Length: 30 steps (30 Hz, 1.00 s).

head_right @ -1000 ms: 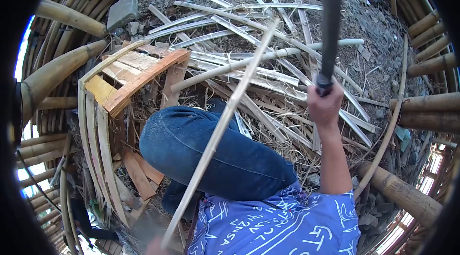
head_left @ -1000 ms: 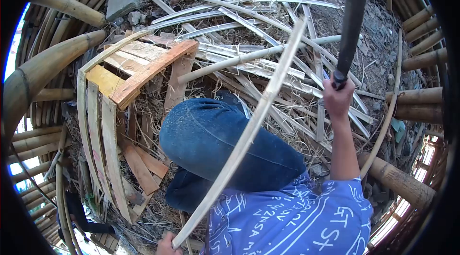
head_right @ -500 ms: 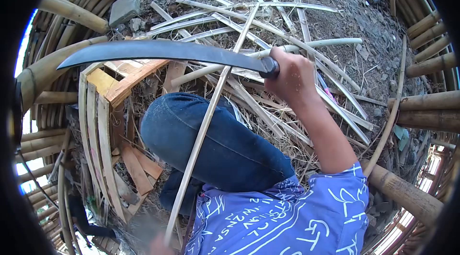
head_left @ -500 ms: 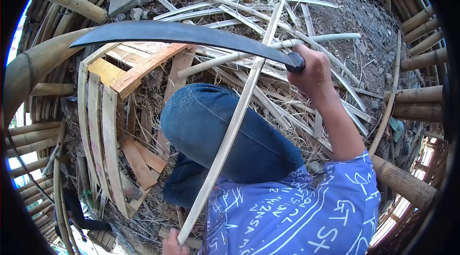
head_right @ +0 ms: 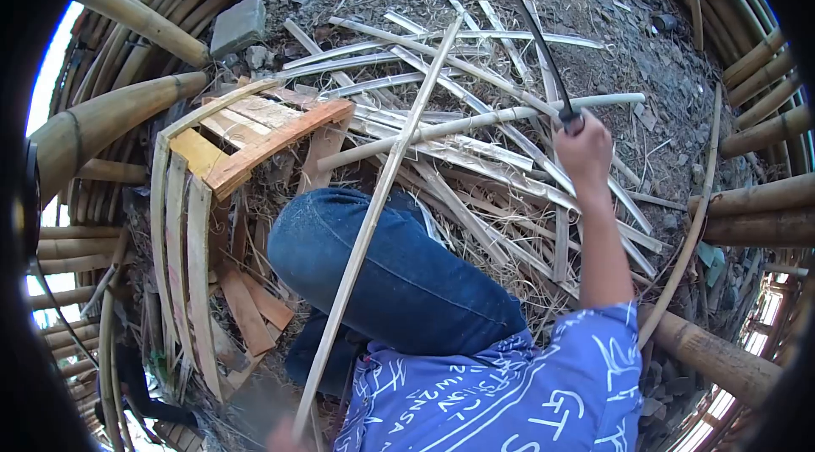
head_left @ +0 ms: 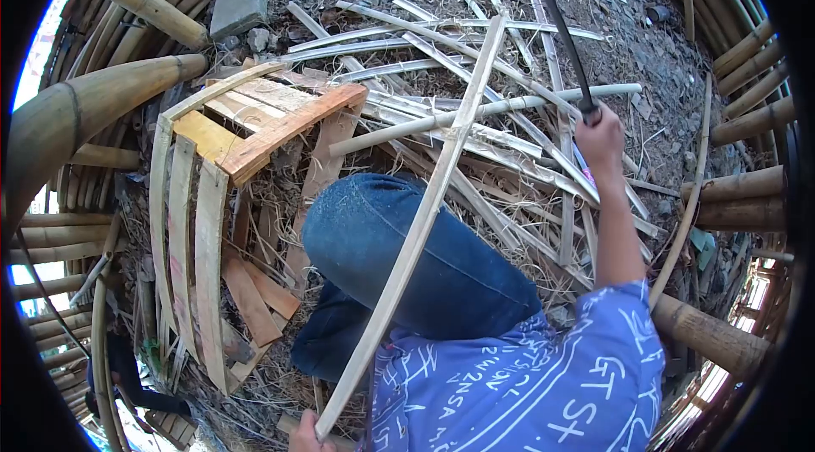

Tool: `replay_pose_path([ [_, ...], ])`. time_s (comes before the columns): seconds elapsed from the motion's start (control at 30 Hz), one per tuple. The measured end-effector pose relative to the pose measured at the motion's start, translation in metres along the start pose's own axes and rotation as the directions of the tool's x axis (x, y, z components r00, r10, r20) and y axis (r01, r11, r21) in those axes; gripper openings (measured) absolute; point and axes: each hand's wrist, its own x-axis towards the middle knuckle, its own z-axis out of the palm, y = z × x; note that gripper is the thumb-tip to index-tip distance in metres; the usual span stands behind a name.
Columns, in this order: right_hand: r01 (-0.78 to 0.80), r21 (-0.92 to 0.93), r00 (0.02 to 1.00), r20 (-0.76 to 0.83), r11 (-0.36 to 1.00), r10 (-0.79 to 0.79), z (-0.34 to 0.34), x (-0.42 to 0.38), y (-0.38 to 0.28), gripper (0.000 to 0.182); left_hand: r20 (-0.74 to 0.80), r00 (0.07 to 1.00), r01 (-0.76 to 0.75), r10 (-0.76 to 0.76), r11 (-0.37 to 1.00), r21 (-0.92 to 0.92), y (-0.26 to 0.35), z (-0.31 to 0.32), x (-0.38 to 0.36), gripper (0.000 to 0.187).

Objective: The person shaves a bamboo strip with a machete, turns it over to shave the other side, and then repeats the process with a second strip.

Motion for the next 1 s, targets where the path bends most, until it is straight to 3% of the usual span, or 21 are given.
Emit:
replay_pose_path([
  [0.03, -0.006, -0.004, 1.0, 0.002, 1.0, 0.006, -0.008, -0.009, -0.007, 0.009, 0.051, 0.996, 0.073, -0.074, 0.997, 0.021, 0.008, -0.009, 0.002, 0.037],
  [0.07, -0.045, 0.12, 0.999, 0.019, 0.992, 0.043, -0.017, -0.019, -0.021, 0.009, 0.102, 0.984, 0.144, -0.149, 0.988, 0.052, 0.013, -0.015, 0.005, 0.045],
  [0.1, -0.09, 0.241, 0.996, 0.038, 0.966, 0.083, -0.027, -0.024, -0.036, 0.009, 0.111, 0.978, 0.169, -0.177, 0.983, 0.078, 0.007, -0.013, 0.006, 0.055],
  [0.13, -0.108, 0.236, 0.994, 0.04, 0.966, 0.102, -0.035, -0.026, -0.046, 0.009, 0.118, 0.978, 0.16, -0.171, 0.983, 0.094, 0.003, -0.012, 0.006, 0.055],
  [0.2, 0.004, 0.315, 0.999, 0.037, 0.949, -0.017, -0.053, -0.026, -0.067, 0.012, 0.016, 0.99, 0.14, -0.142, 0.987, 0.083, -0.001, -0.013, 0.006, 0.058],
  [0.23, 0.091, 0.311, 0.994, 0.026, 0.946, -0.104, -0.064, -0.024, -0.078, 0.013, 0.066, 0.947, 0.318, -0.315, 0.948, -0.036, 0.006, -0.015, 0.008, 0.059],
  [0.27, 0.086, 0.305, 0.995, 0.027, 0.949, -0.099, -0.067, -0.022, -0.081, 0.013, 0.072, 0.948, 0.314, -0.311, 0.949, -0.032, 0.006, -0.013, 0.009, 0.059],
  [0.37, 0.352, -0.007, 0.934, 0.069, 0.936, -0.351, -0.063, -0.009, -0.082, 0.015, -0.048, 0.983, 0.18, -0.179, 0.983, 0.031, 0.001, -0.003, 0.006, 0.055],
  [0.43, 0.362, -0.086, 0.926, 0.148, 0.928, -0.347, -0.049, 0.007, -0.066, 0.014, -0.203, 0.969, 0.178, -0.139, 0.966, 0.188, -0.001, 0.0, -0.001, 0.051],
  [0.47, 0.373, -0.165, 0.916, 0.221, 0.913, -0.335, -0.044, 0.014, -0.059, 0.013, -0.201, 0.968, 0.19, -0.153, 0.965, 0.181, -0.017, 0.005, -0.006, 0.051],
  [0.5, 0.297, -0.197, 0.934, 0.265, 0.935, -0.241, -0.045, 0.021, -0.06, 0.011, -0.177, 0.922, 0.355, -0.345, 0.935, 0.027, -0.045, 0.012, -0.013, 0.049],
  [0.53, 0.311, -0.189, 0.929, 0.269, 0.931, -0.255, -0.042, 0.031, -0.054, 0.011, -0.125, 0.846, 0.505, -0.518, 0.854, -0.123, -0.025, 0.004, -0.005, 0.047],
  [0.57, 0.254, -0.218, 0.941, 0.279, 0.942, -0.189, -0.039, 0.042, -0.044, 0.012, -0.259, 0.946, 0.251, -0.195, 0.947, 0.203, 0.001, -0.009, -0.009, 0.042],
  [0.6, 0.19, -0.249, 0.952, 0.282, 0.95, -0.117, -0.037, 0.048, -0.034, 0.013, -0.263, 0.945, 0.252, -0.196, 0.947, 0.199, 0.003, -0.011, -0.009, 0.042],
  [0.67, 0.15, -0.305, 0.965, 0.25, 0.94, -0.073, -0.033, 0.044, -0.017, 0.012, -0.224, 0.974, 0.073, -0.028, 0.978, 0.196, 0.001, -0.014, -0.003, 0.043],
  [0.73, 0.136, -0.357, 0.972, 0.228, 0.924, -0.055, -0.023, 0.035, -0.006, 0.011, -0.197, 0.98, 0.06, -0.034, 0.99, 0.128, -0.017, -0.011, 0.0, 0.043],
  [0.8, 0.02, -0.259, 0.997, 0.083, 0.966, 0.001, -0.02, 0.004, 0.006, 0.015, -0.158, 0.986, 0.055, -0.043, 0.996, 0.073, -0.019, -0.009, -0.003, 0.043],
  [0.83, 0.016, -0.26, 0.996, 0.084, 0.965, 0.006, -0.025, -0.003, -0.001, 0.015, -0.23, 0.973, 0.066, -0.026, 0.984, 0.168, -0.009, -0.011, -0.003, 0.042],
  [0.9, -0.128, 0.039, 0.981, 0.15, 0.991, 0.121, -0.039, -0.013, -0.028, 0.012, -0.289, 0.957, 0.072, 0.01, 0.96, 0.272, -0.02, -0.012, -0.001, 0.042],
  [0.97, -0.127, 0.148, 0.979, 0.178, 0.981, 0.1, -0.044, -0.018, -0.036, 0.013, -0.017, 0.96, 0.276, -0.28, 0.955, -0.107, -0.067, -0.009, -0.002, 0.043],
  [1.0, -0.113, 0.26, 0.978, 0.198, 0.959, 0.061, -0.048, -0.019, -0.042, 0.014, -0.017, 0.962, 0.27, -0.273, 0.957, -0.101, -0.051, -0.016, 0.0, 0.043],
])
